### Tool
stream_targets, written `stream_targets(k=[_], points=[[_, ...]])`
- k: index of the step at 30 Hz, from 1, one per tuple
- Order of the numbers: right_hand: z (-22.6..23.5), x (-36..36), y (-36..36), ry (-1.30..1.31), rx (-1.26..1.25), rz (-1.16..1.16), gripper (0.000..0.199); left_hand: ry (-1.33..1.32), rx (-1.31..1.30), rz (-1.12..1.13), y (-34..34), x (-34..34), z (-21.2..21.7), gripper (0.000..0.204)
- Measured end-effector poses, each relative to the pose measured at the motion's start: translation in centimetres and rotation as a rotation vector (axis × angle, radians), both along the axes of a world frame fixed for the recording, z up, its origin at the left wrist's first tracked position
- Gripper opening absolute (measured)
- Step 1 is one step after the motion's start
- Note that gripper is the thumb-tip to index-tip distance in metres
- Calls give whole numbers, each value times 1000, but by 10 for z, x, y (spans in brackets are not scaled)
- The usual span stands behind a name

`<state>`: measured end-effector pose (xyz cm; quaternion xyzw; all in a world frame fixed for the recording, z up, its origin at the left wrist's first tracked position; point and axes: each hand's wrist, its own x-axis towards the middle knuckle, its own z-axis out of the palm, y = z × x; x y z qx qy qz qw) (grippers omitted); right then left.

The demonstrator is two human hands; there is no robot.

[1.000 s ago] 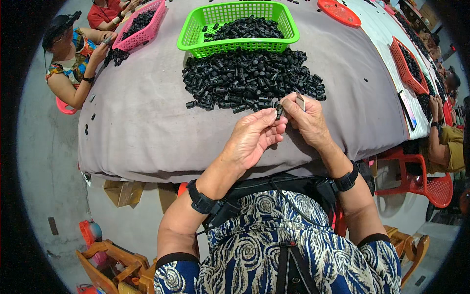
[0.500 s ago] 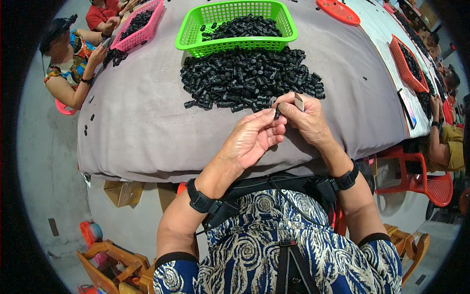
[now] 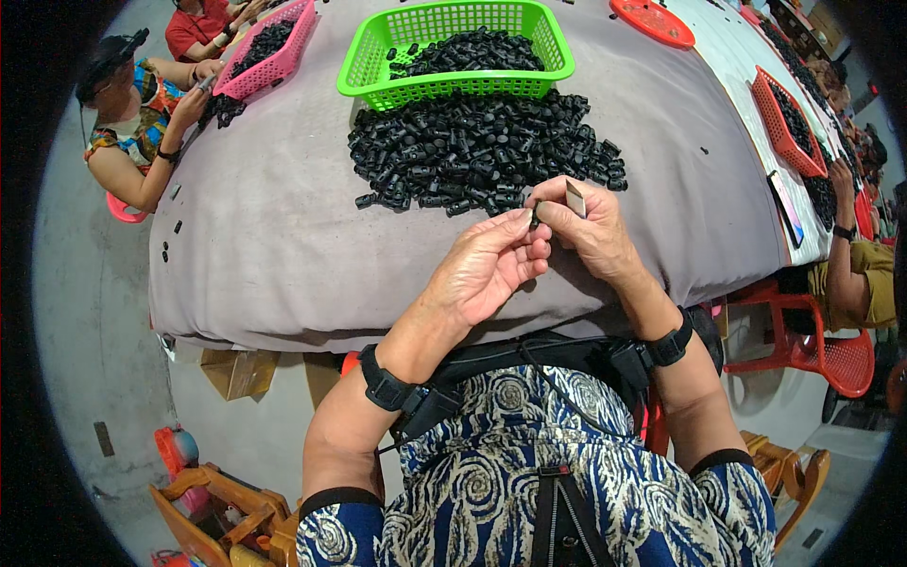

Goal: Assembling small black plastic or rubber components at a factory workstation.

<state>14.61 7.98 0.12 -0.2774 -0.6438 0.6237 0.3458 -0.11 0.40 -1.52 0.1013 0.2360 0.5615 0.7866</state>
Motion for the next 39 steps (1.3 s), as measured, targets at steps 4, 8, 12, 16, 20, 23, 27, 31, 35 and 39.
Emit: stream_targets(k=[4,8,12,16,20,23,27,31,35,39], points=[[10,1,2,-33,-32,12,10,20,6,8,0,0,-4,18],[21,3,21,-294,245,-20,14,92,-22,-31,-1,1,-2,24],[40,-8,58,-454,491,-37,24,77,-6,-48,1,0,-7,21],[87,-38,100,-328,385,-176,23,116,-10,-23,1,0,-4,17],[100,-39,116,-56,463,-298,28,107,-16,-9,1,-3,-3,16],[77,-11,110,-291,496,-296,28,107,-1,-1,2,-5,-4,16],[48,42,98,-587,488,-146,20,66,-21,-19,1,-3,-4,15],[36,69,90,-825,558,-31,15,75,-36,-14,0,-3,-5,16],[29,72,71,-817,670,-75,17,78,-36,-19,0,-1,-7,16],[20,69,66,-805,644,-131,17,93,-15,-28,-1,1,-6,16]])
